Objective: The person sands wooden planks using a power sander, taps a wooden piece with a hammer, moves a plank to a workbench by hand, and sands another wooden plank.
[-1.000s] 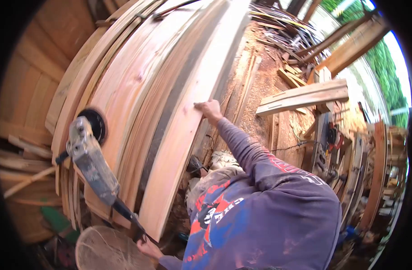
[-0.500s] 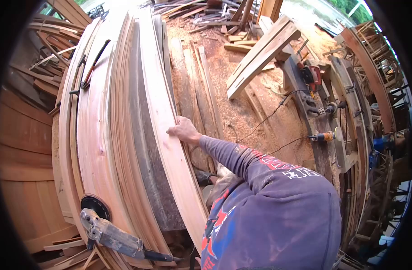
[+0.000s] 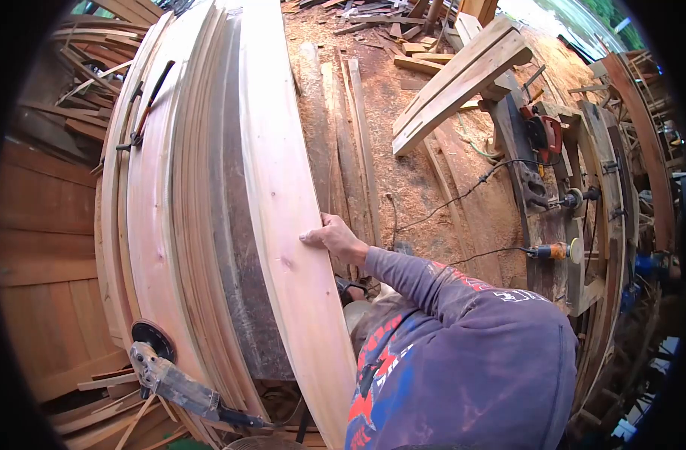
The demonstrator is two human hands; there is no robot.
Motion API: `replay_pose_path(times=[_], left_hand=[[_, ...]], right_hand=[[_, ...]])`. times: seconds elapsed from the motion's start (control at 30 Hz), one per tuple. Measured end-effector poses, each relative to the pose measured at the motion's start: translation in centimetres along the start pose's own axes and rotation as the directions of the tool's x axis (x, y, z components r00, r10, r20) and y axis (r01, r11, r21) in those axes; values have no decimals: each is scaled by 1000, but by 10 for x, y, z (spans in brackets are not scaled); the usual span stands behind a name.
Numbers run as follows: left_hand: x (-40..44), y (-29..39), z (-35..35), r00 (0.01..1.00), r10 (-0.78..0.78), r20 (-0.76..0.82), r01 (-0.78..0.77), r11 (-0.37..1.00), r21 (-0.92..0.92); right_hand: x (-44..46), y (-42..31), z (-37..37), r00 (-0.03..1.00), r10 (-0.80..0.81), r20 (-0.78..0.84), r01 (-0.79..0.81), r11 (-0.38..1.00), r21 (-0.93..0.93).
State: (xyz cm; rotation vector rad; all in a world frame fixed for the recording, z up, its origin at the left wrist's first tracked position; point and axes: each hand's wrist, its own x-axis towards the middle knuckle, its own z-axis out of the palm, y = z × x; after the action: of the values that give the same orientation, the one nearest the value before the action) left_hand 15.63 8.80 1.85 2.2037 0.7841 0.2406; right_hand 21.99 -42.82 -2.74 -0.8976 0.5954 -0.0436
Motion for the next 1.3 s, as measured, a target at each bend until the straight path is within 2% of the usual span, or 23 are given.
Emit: replay_pose_path(times=[0.17,0.23,0.27,0.33,0.37,0.47,0.53,0.63,0.8,0.83,0.87,0.93,0.97,1.0,1.07,1.1,1.23,1.3], left_hand=[[5,64,18,992,118,-43,-122,989,-84],[9,89,18,982,178,-65,-185,976,-112],[10,103,16,976,203,-76,-211,969,-125],[14,130,12,963,249,-100,-262,955,-138],[14,141,9,958,267,-105,-280,949,-144],[13,169,8,946,303,-118,-319,935,-154],[13,187,17,938,327,-114,-342,925,-165],[11,210,45,930,362,-69,-369,909,-195],[3,256,96,896,443,11,-430,875,-222],[0,268,112,885,464,33,-444,864,-240],[-3,279,128,873,484,55,-455,852,-259],[-12,300,158,849,517,109,-468,831,-299],[-18,309,173,835,532,137,-472,822,-318],[-24,318,188,819,549,168,-475,812,-340],[-36,337,216,778,583,233,-478,791,-383],[-42,345,227,759,597,259,-475,781,-406],[-68,369,264,690,632,352,-453,757,-471],[-80,379,280,645,652,399,-448,746,-493]], right_hand=[[-26,-57,-19,999,-42,8,42,999,-25],[-20,-62,-28,998,-11,-64,23,984,176],[-16,-65,-36,999,-6,-45,14,985,170],[-12,-71,-55,990,-44,137,-32,863,505],[-24,-84,-57,993,-43,106,-7,905,425],[-36,-92,-72,995,14,99,-52,915,401],[-35,-86,-79,1000,20,19,-26,902,432],[-45,-88,-97,996,71,-62,-40,914,403],[-40,-94,-139,994,44,-102,3,907,421],[-62,-125,-131,974,65,-215,22,926,378],[-65,-132,-140,967,43,-253,61,919,390],[-72,-146,-156,973,-193,-127,227,895,384],[-78,-154,-165,968,-242,-67,245,851,464],[-86,-161,-169,958,-267,-106,285,836,468],[-99,-173,-173,920,-386,-62,371,814,447],[-102,-175,-173,909,-384,-163,414,789,454],[-145,-199,-187,843,-476,-252,536,700,471],[-158,-200,-205,826,-512,-237,552,651,520]])
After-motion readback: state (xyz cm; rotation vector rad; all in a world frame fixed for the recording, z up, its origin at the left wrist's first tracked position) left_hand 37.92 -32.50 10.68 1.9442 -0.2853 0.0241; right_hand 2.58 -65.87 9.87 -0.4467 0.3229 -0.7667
